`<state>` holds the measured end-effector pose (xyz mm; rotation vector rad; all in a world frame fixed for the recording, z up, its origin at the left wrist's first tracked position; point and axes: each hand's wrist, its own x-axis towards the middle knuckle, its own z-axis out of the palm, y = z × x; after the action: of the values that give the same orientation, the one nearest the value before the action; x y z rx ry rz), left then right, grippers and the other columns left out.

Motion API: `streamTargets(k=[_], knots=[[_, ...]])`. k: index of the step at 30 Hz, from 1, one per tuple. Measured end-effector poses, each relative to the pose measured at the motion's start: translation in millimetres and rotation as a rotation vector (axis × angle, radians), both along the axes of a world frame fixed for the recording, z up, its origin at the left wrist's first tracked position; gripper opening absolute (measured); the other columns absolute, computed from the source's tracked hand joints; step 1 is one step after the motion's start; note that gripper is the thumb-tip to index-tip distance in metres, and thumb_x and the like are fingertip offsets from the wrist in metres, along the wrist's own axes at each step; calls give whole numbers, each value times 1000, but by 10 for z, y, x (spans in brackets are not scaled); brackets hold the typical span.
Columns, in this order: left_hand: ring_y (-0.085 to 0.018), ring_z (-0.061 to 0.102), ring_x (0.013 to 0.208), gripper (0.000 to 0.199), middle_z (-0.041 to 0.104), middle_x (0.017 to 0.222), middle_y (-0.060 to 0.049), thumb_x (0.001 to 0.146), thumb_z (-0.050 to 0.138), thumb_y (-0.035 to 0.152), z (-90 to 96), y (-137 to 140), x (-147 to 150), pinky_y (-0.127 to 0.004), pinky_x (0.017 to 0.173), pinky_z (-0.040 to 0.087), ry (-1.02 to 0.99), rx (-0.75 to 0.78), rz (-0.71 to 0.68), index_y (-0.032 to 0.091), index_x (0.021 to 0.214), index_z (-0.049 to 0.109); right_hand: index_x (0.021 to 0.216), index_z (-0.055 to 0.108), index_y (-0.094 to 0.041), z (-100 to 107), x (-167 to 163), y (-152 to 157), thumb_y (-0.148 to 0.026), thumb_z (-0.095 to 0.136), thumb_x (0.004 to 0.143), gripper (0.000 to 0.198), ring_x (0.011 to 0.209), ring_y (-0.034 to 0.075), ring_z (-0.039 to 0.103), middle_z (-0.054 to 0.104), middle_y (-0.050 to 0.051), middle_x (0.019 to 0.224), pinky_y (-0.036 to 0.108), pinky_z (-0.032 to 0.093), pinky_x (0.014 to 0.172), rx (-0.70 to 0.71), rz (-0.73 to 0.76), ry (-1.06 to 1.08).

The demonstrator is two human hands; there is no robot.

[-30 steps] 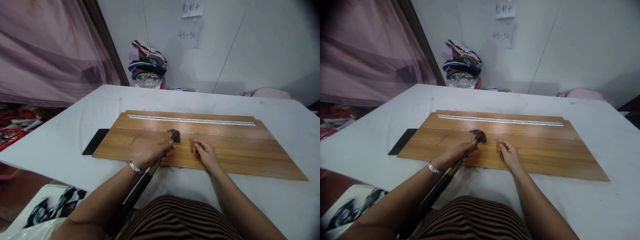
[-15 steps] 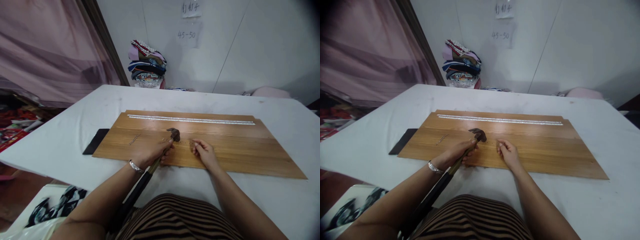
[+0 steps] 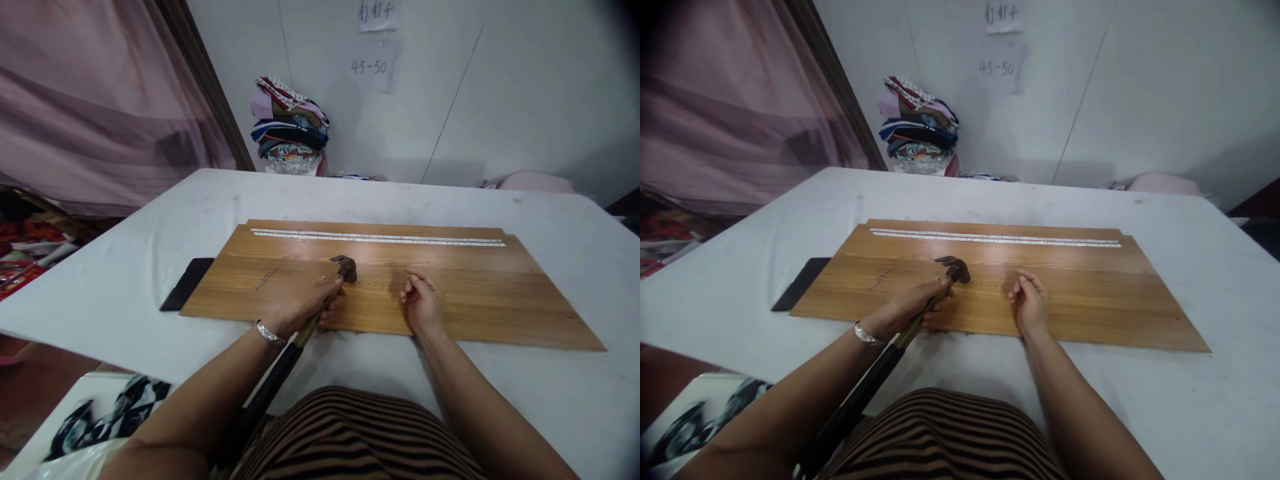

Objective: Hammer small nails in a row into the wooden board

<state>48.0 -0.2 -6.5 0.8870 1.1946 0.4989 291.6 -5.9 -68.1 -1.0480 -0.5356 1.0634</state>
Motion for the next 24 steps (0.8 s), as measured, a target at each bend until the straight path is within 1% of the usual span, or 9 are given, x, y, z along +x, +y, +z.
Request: streamTargets(k=[5, 9, 12, 16, 20, 24], knots=[[-7, 37, 46, 54, 46, 64, 5, 84, 67, 72, -16, -1, -16, -24, 42, 28, 5, 1, -2, 19, 94, 63, 85, 72, -21, -33, 25, 3, -38, 75, 71, 22, 42, 8, 31, 35, -11, 50, 22, 23, 39, 43, 2, -51], [-8, 38, 47, 55, 47, 64, 5, 83, 68, 73, -28, 18, -26, -24, 42, 27, 33, -11, 7, 20, 95, 63, 85, 72, -21, -26, 35, 2, -37, 75, 71, 21, 42, 7, 24, 30, -12, 51, 23, 18, 39, 47, 21, -69], [-8, 38, 47, 55, 47, 64, 5, 83, 68, 74, -35, 29, -22, -23, 42, 26, 47, -26, 13, 20, 95, 62, 83, 73, -21, 3, 15, 0, -36, 75, 68, 21, 43, 7, 22, 29, -12, 51, 23, 16, 40, 13, 17, -46], [-7, 36, 46, 54, 48, 65, 6, 85, 66, 73, -34, 29, -27, -23, 42, 27, 17, -42, -5, 20, 96, 61, 81, 73, -21, 31, -20, 4, -35, 76, 64, 22, 44, 7, 21, 28, -12, 48, 22, 16, 41, -35, 12, -19], [-6, 37, 46, 54, 48, 65, 6, 85, 67, 72, -46, 22, -36, -22, 42, 27, 0, -28, -9, 19, 96, 61, 81, 73, -21, 29, -36, 16, -35, 79, 63, 24, 43, 7, 25, 30, -12, 47, 22, 19, 42, -49, 20, -22], [-6, 37, 45, 53, 49, 64, 5, 85, 67, 71, -49, 16, -26, -23, 41, 26, 15, -43, 26, 19, 96, 61, 83, 72, -21, 19, -40, 23, -38, 80, 64, 27, 43, 8, 27, 31, -12, 47, 22, 20, 41, -43, 33, -43]])
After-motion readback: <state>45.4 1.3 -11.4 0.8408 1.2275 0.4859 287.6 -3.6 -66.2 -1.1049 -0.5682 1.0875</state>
